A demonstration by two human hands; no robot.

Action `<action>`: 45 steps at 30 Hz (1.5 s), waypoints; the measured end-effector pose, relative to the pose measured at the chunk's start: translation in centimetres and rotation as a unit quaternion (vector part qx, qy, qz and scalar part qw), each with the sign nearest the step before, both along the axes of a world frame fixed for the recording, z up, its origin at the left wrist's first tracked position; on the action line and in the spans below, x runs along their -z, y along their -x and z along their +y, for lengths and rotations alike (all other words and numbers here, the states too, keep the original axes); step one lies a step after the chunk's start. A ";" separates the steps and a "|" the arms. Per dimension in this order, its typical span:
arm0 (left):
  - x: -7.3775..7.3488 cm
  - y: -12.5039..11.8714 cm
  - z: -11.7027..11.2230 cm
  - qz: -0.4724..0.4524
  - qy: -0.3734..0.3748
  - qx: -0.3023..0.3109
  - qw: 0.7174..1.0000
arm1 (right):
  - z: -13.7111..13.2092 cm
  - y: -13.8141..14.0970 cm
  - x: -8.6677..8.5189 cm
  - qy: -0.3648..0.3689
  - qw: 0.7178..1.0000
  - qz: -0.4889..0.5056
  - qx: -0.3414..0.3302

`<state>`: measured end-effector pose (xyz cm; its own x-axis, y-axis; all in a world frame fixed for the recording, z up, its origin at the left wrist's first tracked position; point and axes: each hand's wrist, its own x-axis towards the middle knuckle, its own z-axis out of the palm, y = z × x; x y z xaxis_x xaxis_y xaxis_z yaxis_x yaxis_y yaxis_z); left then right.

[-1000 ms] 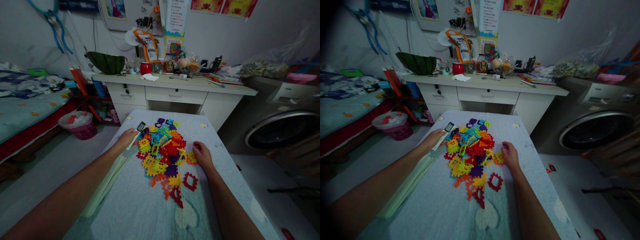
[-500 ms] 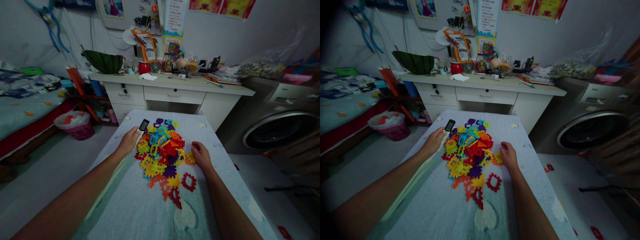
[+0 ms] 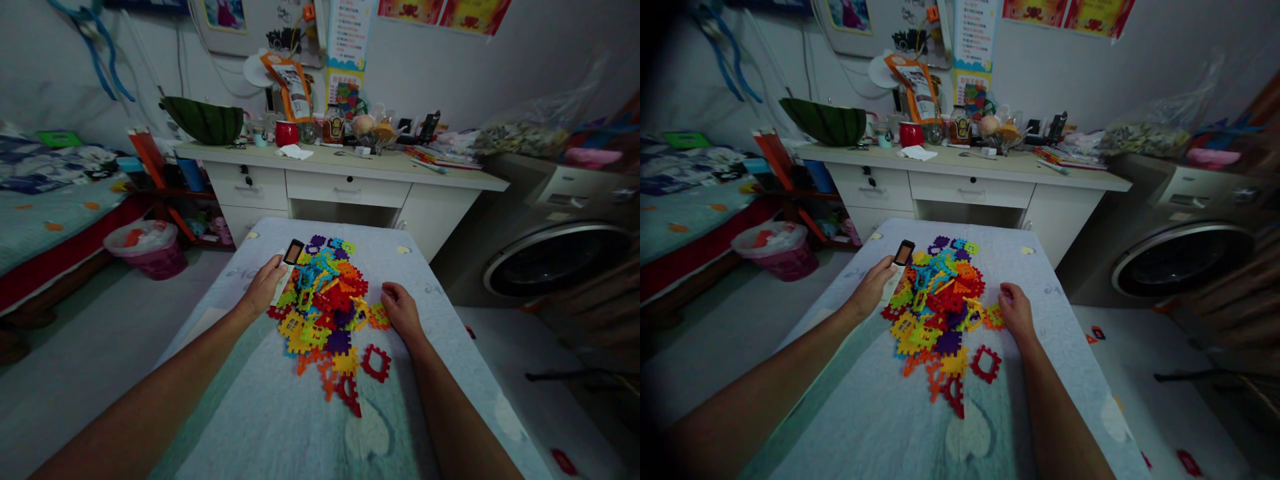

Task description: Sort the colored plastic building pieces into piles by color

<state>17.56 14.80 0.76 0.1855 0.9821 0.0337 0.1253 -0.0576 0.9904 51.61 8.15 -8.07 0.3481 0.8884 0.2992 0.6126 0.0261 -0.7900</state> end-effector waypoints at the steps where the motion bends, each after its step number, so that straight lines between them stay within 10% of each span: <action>1: 0.2 0.2 0.2 0.004 -0.001 -0.006 1.000 | 0.0 0.0 0.0 0.000 1.000 0.000 0.000; 24: 4.4 5.7 8.2 0.183 0.069 -0.181 0.964 | 0.0 0.1 0.2 -0.005 1.000 0.000 -0.005; 37: 4.3 5.1 14.0 0.465 -0.003 -0.272 0.843 | -0.1 0.1 -0.3 -0.004 1.000 0.001 -0.004; 45: 4.3 3.4 14.1 0.508 -0.063 -0.266 0.817 | 0.0 0.2 -0.3 -0.006 1.000 0.006 -0.003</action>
